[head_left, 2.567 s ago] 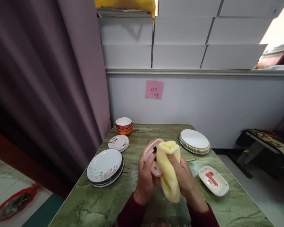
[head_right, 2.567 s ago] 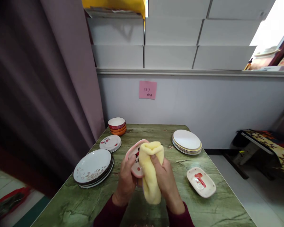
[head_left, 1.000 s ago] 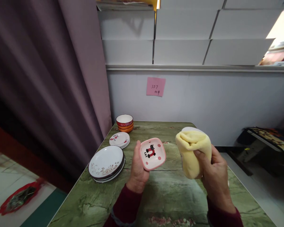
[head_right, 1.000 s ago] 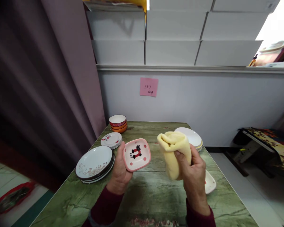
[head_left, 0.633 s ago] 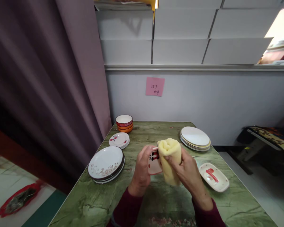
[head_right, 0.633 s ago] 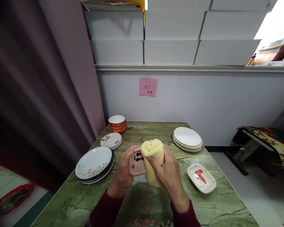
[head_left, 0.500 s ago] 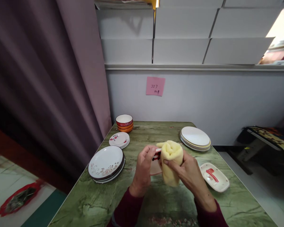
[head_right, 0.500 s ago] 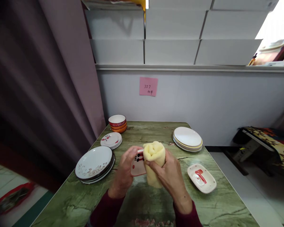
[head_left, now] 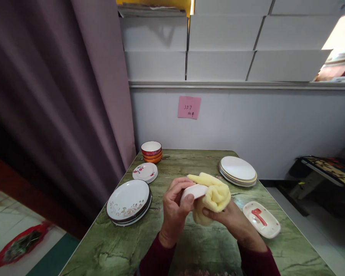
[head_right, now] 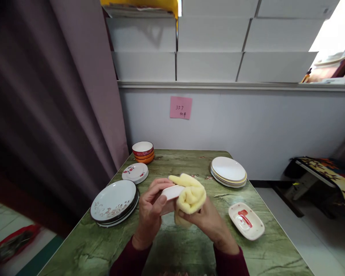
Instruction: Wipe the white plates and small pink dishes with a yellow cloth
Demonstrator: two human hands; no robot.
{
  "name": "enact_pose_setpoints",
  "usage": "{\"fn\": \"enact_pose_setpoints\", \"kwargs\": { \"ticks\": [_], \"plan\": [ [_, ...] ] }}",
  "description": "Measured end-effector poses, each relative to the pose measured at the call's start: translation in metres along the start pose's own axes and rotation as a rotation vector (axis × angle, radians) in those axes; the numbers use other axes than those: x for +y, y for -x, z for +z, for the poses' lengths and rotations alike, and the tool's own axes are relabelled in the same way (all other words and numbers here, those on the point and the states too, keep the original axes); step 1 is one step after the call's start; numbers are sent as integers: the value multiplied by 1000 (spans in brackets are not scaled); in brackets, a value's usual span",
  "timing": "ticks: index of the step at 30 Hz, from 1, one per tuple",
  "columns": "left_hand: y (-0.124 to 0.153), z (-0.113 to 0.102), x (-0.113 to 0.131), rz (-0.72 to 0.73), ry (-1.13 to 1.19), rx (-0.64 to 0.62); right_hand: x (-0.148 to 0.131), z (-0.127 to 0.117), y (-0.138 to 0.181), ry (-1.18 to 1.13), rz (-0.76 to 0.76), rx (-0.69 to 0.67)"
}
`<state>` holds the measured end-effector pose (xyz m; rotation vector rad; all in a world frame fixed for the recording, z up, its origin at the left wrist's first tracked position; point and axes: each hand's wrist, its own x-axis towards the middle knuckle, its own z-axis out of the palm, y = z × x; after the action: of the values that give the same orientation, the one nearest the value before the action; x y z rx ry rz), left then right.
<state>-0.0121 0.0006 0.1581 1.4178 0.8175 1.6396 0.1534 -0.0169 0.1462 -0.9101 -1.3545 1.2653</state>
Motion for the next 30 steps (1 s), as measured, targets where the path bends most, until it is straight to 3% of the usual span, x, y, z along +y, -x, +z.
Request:
{"fn": "enact_pose_setpoints", "kwargs": {
  "ticks": [2, 7, 9, 12, 16, 19, 21, 27, 30],
  "plan": [
    [-1, 0, 3, -33, 17, 48, -4, -1, 3, 17, -14, -45],
    [-5, 6, 0, -506, 387, 272, -4, 4, 2, -56, 10, 91],
    [-5, 7, -2, -561, 435, 335, -1, 4, 0, 27, -45, 97],
    [-6, 4, -3, -374, 290, 315, 4, 3, -4, 271, -199, 129],
    [-7, -5, 3, -95, 8, 54, 9, -3, -7, 347, -246, 218],
    [-10, -15, 7, -34, -80, -127, 8, -11, -6, 428, -247, 240],
    [-13, -21, 9, -17, -110, -182, 5, -14, -4, 495, -253, 281],
    [-17, -25, 5, -24, -152, -153, 0, 4, -3, 499, -245, 123],
    [-14, -19, 3, -81, -109, -55, 5, 18, -6, 429, -280, 173]
  ]
}}
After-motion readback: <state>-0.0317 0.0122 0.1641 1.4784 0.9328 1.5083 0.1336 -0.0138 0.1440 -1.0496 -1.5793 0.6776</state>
